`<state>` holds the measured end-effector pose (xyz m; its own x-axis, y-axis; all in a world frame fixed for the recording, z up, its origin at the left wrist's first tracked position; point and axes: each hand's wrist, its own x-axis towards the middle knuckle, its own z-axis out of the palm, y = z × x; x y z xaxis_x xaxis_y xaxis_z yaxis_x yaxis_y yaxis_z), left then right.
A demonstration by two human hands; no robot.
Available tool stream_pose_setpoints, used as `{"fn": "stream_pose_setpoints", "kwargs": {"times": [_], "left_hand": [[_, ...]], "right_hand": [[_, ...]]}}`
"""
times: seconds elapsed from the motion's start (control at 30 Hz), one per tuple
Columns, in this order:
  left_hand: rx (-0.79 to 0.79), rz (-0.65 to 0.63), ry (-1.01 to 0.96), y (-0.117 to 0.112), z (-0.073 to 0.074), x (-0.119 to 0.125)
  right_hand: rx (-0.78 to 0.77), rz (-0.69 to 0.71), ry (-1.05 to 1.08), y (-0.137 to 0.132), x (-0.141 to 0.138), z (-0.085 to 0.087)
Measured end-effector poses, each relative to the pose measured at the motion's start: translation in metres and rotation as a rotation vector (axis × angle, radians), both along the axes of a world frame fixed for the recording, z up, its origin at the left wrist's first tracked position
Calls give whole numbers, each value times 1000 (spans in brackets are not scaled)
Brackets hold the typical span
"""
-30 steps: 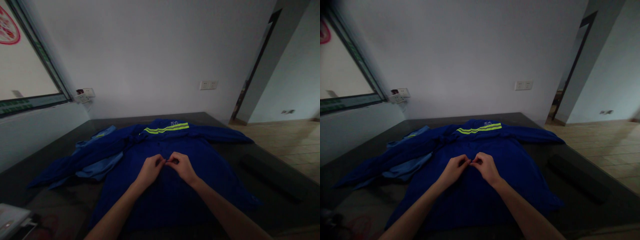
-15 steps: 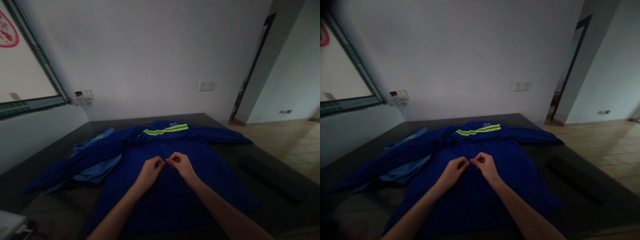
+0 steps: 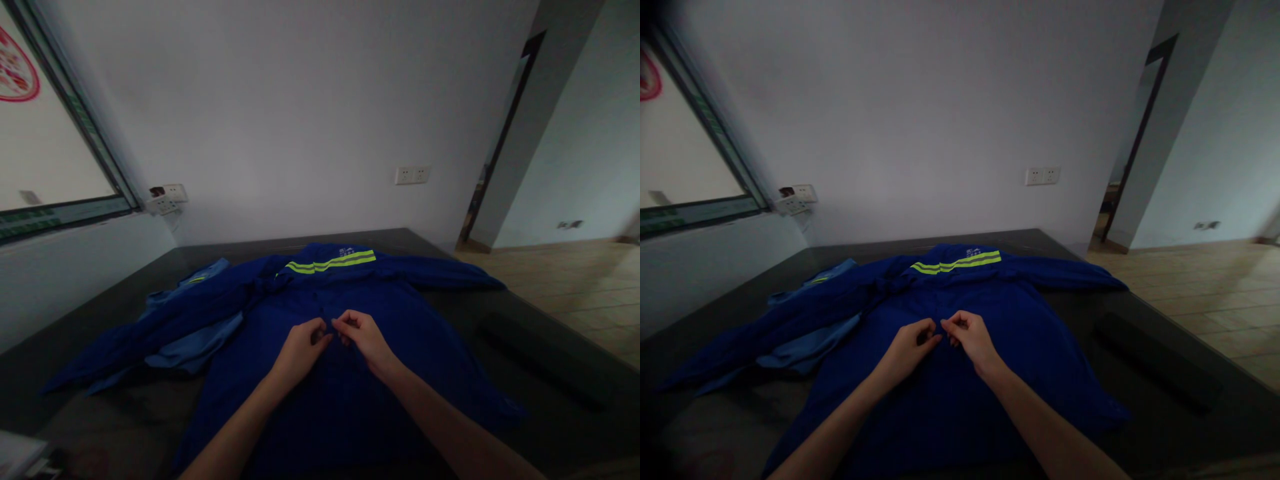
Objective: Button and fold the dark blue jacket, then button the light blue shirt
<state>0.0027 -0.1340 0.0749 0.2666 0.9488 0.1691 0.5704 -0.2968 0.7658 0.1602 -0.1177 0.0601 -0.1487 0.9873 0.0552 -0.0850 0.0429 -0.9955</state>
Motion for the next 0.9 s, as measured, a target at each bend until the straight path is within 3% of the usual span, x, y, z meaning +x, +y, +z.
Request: {"fn": "stream_pose_setpoints", "kwargs": {"times": [0.27,0.9], "left_hand": [[8,60,-49,4,-7,0],[16,59,-25,4,-4,0]], "right_hand": [[71,61,-56,2,3,2],[136,57,-140,4,5,1]]}}
